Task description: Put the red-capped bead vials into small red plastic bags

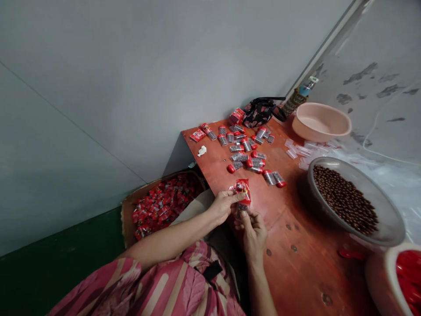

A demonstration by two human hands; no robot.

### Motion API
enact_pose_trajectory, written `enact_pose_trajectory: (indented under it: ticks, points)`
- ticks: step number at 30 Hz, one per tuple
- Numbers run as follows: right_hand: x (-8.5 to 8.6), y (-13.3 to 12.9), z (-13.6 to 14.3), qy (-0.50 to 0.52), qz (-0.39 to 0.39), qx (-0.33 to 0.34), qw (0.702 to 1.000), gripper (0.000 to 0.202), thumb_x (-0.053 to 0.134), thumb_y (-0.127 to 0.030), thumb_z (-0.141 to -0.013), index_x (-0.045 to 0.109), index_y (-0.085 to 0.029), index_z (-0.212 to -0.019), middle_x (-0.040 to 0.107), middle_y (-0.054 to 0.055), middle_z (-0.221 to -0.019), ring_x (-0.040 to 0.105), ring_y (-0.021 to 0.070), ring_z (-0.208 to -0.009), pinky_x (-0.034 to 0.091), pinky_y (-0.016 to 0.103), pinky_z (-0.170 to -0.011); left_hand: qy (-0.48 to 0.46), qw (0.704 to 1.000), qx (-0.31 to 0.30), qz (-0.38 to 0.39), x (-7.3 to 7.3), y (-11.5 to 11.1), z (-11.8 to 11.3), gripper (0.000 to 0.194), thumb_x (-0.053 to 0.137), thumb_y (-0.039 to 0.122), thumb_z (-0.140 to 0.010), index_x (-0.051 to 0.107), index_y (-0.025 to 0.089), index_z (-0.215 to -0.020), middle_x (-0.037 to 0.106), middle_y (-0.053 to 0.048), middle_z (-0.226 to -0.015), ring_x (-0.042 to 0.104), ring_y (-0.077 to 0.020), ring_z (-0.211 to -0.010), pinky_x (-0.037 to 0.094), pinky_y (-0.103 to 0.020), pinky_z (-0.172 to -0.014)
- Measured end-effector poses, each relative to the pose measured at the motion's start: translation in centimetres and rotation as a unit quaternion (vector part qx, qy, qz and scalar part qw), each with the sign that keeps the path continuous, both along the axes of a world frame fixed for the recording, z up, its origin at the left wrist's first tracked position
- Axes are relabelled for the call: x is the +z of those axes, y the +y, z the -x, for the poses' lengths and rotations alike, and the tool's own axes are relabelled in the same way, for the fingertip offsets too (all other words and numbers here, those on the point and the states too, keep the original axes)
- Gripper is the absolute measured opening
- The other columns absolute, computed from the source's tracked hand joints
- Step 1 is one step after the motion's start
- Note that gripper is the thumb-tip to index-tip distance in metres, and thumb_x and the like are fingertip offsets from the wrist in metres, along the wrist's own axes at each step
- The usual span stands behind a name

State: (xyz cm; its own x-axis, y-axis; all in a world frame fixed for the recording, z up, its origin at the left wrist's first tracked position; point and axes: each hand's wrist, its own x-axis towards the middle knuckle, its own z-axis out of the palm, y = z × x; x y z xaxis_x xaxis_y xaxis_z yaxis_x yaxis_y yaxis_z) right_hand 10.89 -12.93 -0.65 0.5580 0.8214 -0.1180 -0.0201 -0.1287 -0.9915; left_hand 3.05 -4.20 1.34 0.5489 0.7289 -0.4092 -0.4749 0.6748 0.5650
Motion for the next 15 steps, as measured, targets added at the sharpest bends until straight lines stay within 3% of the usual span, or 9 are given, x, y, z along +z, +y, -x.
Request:
enact_pose_trajectory:
  ticks: [5, 11, 15]
  points:
    - [-0.28, -0.03, -0.15, -0.069, -0.003, -0.016, 0.998, 0.027, 0.061, -0.039, -0.075, 0.056, -0.016, -0.088, 0.062, 0.001, -0.070, 0.056, 0.0120, -0.052, 0.048, 0.025, -0.049, 0.032, 0.998, -0.029, -0.043, -0.29, -0.02, 0.14, 0.031, 0.078, 0.033, -0.053, 0.063, 0.008, -0.064, 0.059, -0.002, -0.056, 0.052, -0.0087, -0.046, 0.038, -0.021, -0.048]
    - [-0.49, -0.20, -0.79, 0.071, -0.007, 0.037, 0.997, 0.024, 0.058, -0.040, -0.077, 0.056, -0.017, -0.085, 0.061, -0.001, -0.062, 0.054, 0.0113, -0.044, 0.042, 0.021, -0.040, 0.064, 0.992, -0.084, -0.068, 0.17, 0.46, 0.54, 0.030, 0.077, 0.034, -0.053, 0.061, 0.009, -0.056, 0.059, -0.002, -0.052, 0.053, -0.0103, -0.045, 0.040, -0.022, -0.048]
    - [-0.35, -0.31, -0.72, -0.053, -0.006, -0.014, 0.998, 0.029, 0.062, -0.041, -0.073, 0.058, -0.016, -0.087, 0.064, 0.002, -0.070, 0.057, 0.0129, -0.052, 0.047, 0.025, -0.048, 0.084, 0.990, -0.100, -0.060, 0.30, 0.67, 0.44, 0.032, 0.079, 0.032, -0.048, 0.065, 0.007, -0.062, 0.062, -0.005, -0.057, 0.056, -0.0115, -0.049, 0.043, -0.023, -0.053]
